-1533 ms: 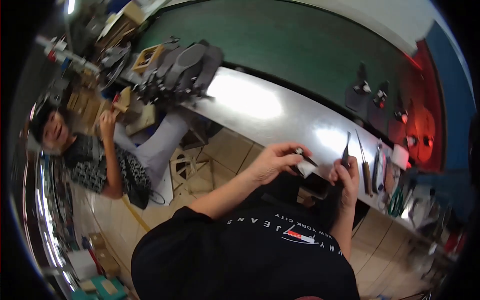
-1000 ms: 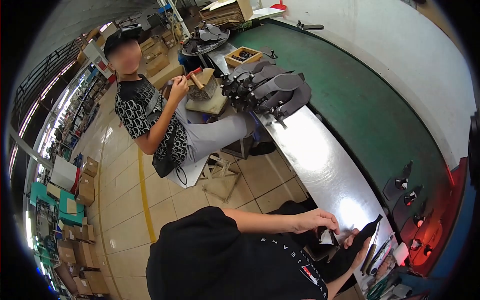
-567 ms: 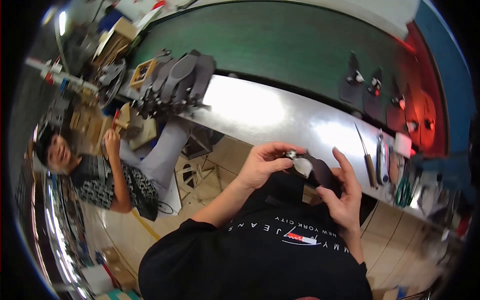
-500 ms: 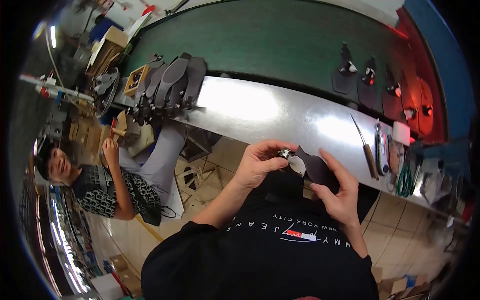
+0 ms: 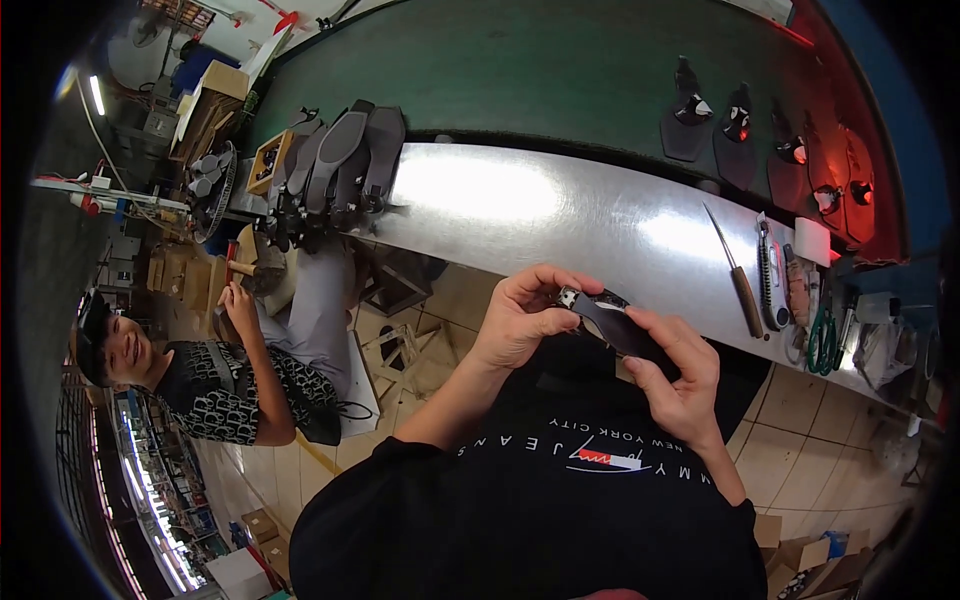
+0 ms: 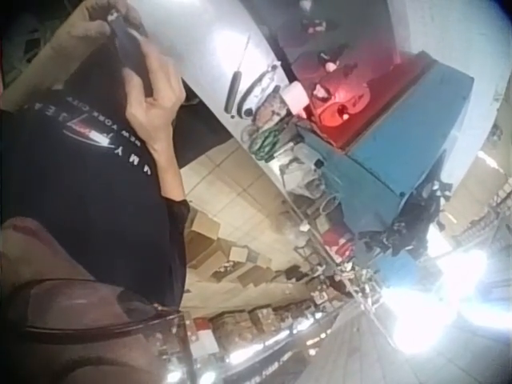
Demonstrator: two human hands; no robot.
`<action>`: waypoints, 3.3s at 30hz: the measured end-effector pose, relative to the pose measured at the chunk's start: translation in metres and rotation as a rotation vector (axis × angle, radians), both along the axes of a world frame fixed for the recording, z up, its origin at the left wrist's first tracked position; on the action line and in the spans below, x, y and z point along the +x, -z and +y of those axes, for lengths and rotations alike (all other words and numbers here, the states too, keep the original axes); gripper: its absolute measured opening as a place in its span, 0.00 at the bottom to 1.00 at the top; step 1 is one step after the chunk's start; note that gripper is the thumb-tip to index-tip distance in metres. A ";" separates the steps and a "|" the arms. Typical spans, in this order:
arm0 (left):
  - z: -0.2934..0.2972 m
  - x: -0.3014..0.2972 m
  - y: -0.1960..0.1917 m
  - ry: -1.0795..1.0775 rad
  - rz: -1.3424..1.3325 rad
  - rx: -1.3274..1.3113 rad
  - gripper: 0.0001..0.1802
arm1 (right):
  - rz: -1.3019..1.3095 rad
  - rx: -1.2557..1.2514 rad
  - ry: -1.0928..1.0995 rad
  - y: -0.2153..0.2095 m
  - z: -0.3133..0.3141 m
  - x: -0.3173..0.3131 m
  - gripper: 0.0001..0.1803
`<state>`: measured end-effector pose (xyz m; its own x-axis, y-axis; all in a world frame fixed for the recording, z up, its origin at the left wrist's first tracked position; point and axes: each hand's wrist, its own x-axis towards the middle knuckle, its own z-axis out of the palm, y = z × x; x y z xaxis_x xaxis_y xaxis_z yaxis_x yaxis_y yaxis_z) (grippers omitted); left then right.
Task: The person is assembling and finishing components for shoes on a production line.
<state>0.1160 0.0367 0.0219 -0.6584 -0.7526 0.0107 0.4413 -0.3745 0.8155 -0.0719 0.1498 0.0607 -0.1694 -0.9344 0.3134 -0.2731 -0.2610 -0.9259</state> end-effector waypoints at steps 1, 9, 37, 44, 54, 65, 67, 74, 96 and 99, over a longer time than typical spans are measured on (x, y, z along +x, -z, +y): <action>0.000 0.000 0.000 0.003 -0.002 0.005 0.17 | -0.004 0.000 0.001 0.000 0.000 0.000 0.24; -0.001 -0.003 0.000 0.001 -0.013 0.007 0.18 | -0.012 0.005 -0.016 0.000 -0.001 -0.003 0.24; -0.006 0.002 0.010 0.052 -0.139 -0.288 0.19 | 0.100 0.005 0.000 0.004 -0.001 -0.007 0.24; -0.006 0.003 0.006 0.091 -0.167 -0.398 0.20 | 0.059 -0.037 0.027 0.015 0.001 -0.004 0.23; -0.006 0.001 0.003 0.129 -0.125 -0.551 0.22 | 0.223 -0.089 0.067 0.013 0.004 -0.004 0.22; -0.006 0.003 -0.011 0.232 -0.327 -0.713 0.23 | 0.241 0.005 -0.014 0.010 0.006 -0.006 0.24; 0.001 -0.004 -0.015 0.212 -0.363 -0.580 0.23 | 0.161 0.051 0.009 0.016 0.005 -0.004 0.23; 0.006 -0.006 -0.009 0.254 -0.381 -0.165 0.26 | -0.050 0.174 0.095 0.030 0.005 0.000 0.14; 0.011 -0.017 -0.007 0.144 -0.618 0.044 0.19 | 0.212 0.146 -0.065 0.041 0.006 -0.004 0.14; 0.008 -0.019 -0.009 0.152 -0.633 0.012 0.19 | 0.191 0.131 -0.030 0.047 0.006 -0.002 0.13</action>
